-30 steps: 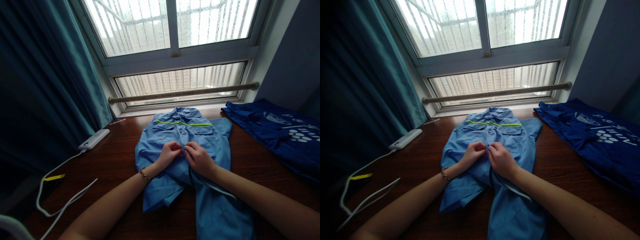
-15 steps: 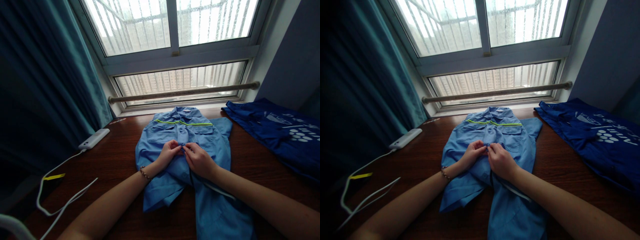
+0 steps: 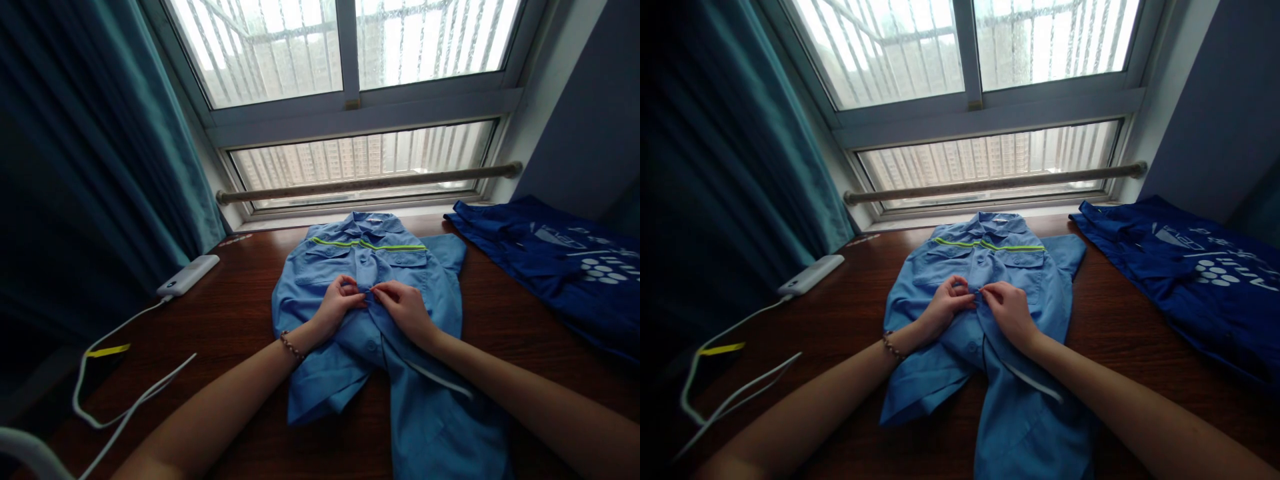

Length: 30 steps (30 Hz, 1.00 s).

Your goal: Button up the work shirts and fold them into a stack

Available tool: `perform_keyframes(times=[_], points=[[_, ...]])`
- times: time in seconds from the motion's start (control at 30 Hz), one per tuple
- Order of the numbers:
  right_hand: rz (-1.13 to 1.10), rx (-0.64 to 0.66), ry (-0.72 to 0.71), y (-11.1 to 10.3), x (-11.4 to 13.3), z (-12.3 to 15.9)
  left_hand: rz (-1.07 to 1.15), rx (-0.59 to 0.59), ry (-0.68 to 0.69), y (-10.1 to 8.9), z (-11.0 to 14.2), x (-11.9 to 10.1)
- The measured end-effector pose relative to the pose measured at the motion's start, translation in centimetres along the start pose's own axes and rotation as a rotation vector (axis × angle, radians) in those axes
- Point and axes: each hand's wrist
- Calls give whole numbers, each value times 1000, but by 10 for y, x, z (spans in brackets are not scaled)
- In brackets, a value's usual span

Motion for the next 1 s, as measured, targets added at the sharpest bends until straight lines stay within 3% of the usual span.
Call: perform_keyframes(times=[0.23,0.43,0.57,0.73,0.87,1.0], points=[[-245,7,152,3,-17,-4,-29,26,-41,3,1,-3],[-397,7,155,3,-19,-7,-203,4,-32,7,1,-3],[-477,0,183,3,-20,-7,-430,-39,17,9,2,0],[-615,-4,195,3,-19,-8,-903,-192,184,11,8,-1],[-669,12,199,4,-17,-9,-1185,-101,277,14,13,-5],[-606,24,173,5,-19,-8,-1085,-45,264,16,13,-8]])
Point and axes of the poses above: each hand's wrist, its own z-axis away from the middle knuckle, its own y-axis out of the palm, x = y × z, and after that the axes turned 15 degrees about x, right-handed
